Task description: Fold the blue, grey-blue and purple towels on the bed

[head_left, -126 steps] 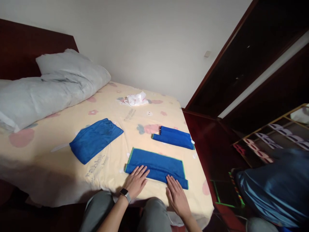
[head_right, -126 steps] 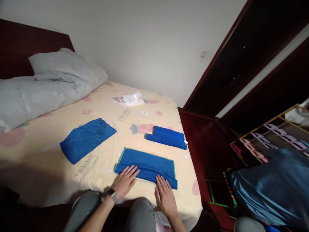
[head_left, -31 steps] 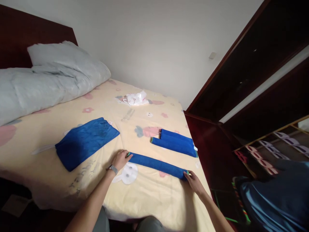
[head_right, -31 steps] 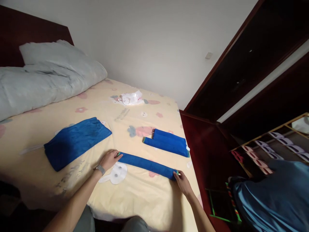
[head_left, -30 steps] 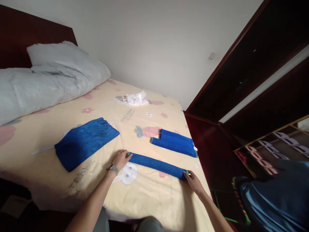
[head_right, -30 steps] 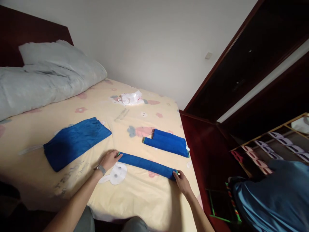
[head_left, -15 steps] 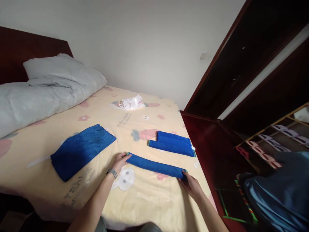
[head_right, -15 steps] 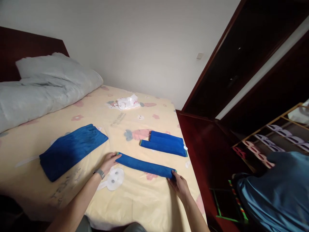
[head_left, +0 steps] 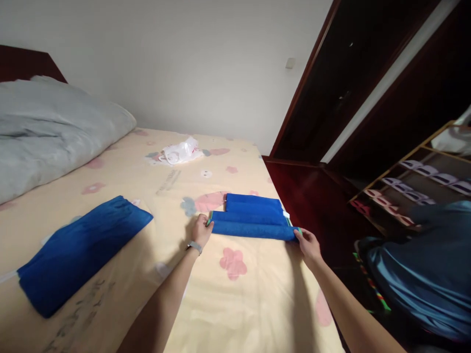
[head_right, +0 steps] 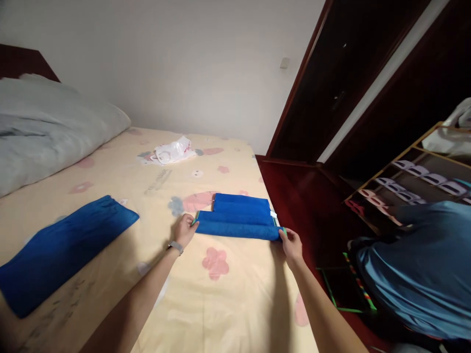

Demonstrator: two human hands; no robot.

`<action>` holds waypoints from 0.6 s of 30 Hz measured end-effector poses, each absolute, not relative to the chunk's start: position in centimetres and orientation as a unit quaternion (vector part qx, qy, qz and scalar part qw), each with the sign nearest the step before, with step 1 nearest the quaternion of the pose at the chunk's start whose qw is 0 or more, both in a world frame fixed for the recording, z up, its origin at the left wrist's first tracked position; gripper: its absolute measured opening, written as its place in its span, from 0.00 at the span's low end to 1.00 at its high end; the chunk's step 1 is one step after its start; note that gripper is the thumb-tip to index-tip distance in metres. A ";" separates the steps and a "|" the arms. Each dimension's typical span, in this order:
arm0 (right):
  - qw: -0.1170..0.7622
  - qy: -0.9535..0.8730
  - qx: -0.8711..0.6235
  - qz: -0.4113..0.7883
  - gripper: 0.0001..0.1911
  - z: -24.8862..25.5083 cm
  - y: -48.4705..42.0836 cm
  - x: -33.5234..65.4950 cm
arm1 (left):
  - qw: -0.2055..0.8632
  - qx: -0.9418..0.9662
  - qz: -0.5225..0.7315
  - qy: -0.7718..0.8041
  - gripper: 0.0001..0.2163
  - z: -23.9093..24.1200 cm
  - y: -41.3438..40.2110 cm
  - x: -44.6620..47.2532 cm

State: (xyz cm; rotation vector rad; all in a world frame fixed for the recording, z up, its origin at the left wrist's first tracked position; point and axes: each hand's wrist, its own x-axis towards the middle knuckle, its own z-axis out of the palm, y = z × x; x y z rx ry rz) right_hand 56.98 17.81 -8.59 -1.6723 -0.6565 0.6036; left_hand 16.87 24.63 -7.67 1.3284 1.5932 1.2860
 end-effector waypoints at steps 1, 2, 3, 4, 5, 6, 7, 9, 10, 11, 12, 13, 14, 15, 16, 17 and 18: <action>0.567 -0.291 -0.732 0.241 0.31 -9.2 18.3 57.2 | 0.318 0.526 0.486 0.621 0.09 -8.0 24.7 17.1; 0.550 -0.301 -0.746 0.224 0.31 -9.8 18.6 57.2 | 0.294 0.539 0.478 0.628 0.07 -8.2 24.6 17.2; 0.533 -0.312 -0.758 0.209 0.30 -10.3 18.8 57.3 | 0.271 0.550 0.471 0.634 0.06 -8.5 24.5 17.2; 0.517 -0.324 -0.767 0.198 0.29 -10.7 18.9 57.3 | 0.252 0.558 0.465 0.640 0.05 -8.7 24.3 17.2; 0.503 -0.336 -0.774 0.188 0.29 -11.0 19.0 57.4 | 0.234 0.564 0.459 0.646 0.04 -9.0 24.2 17.2; 0.491 -0.347 -0.778 0.180 0.29 -11.2 18.9 57.4 | 0.219 0.569 0.453 0.651 0.04 -9.2 24.1 17.2; 0.481 -0.358 -0.782 0.174 0.29 -11.2 18.8 57.5 | 0.206 0.573 0.448 0.654 0.04 -9.3 24.1 17.1; 0.463 -0.375 -0.788 0.157 0.30 -11.1 18.5 57.5 | 0.182 0.584 0.438 0.658 0.04 -9.4 24.0 17.2; 0.456 -0.380 -0.792 0.144 0.31 -10.9 18.4 57.4 | 0.170 0.592 0.434 0.657 0.04 -9.4 24.0 17.3; 0.451 -0.383 -0.796 0.129 0.32 -10.7 18.2 57.2 | 0.159 0.602 0.430 0.654 0.05 -9.3 24.0 17.4; 0.447 -0.384 -0.800 0.111 0.34 -10.4 18.1 56.9 | 0.148 0.612 0.428 0.648 0.06 -9.2 23.9 17.6; 0.444 -0.388 -0.803 0.092 0.35 -10.1 17.9 56.4 | 0.135 0.624 0.424 0.642 0.07 -9.0 23.8 17.8; 0.442 -0.393 -0.802 0.075 0.35 -9.8 17.7 55.9 | 0.119 0.639 0.418 0.635 0.09 -8.9 23.7 18.0; 0.441 -0.402 -0.800 0.062 0.34 -9.5 17.2 55.3 | 0.101 0.655 0.409 0.627 0.11 -8.8 23.5 18.1; 0.441 -0.414 -0.795 0.053 0.33 -9.1 16.5 54.6 | 0.081 0.672 0.398 0.619 0.13 -8.8 23.2 18.0; 0.441 -0.428 -0.788 0.045 0.32 -8.9 15.4 54.0 | 0.061 0.689 0.386 0.610 0.15 -8.8 22.8 17.7; 0.441 -0.446 -0.778 0.040 0.31 -8.6 13.9 53.4 | 0.043 0.705 0.374 0.601 0.17 -9.0 22.1 17.1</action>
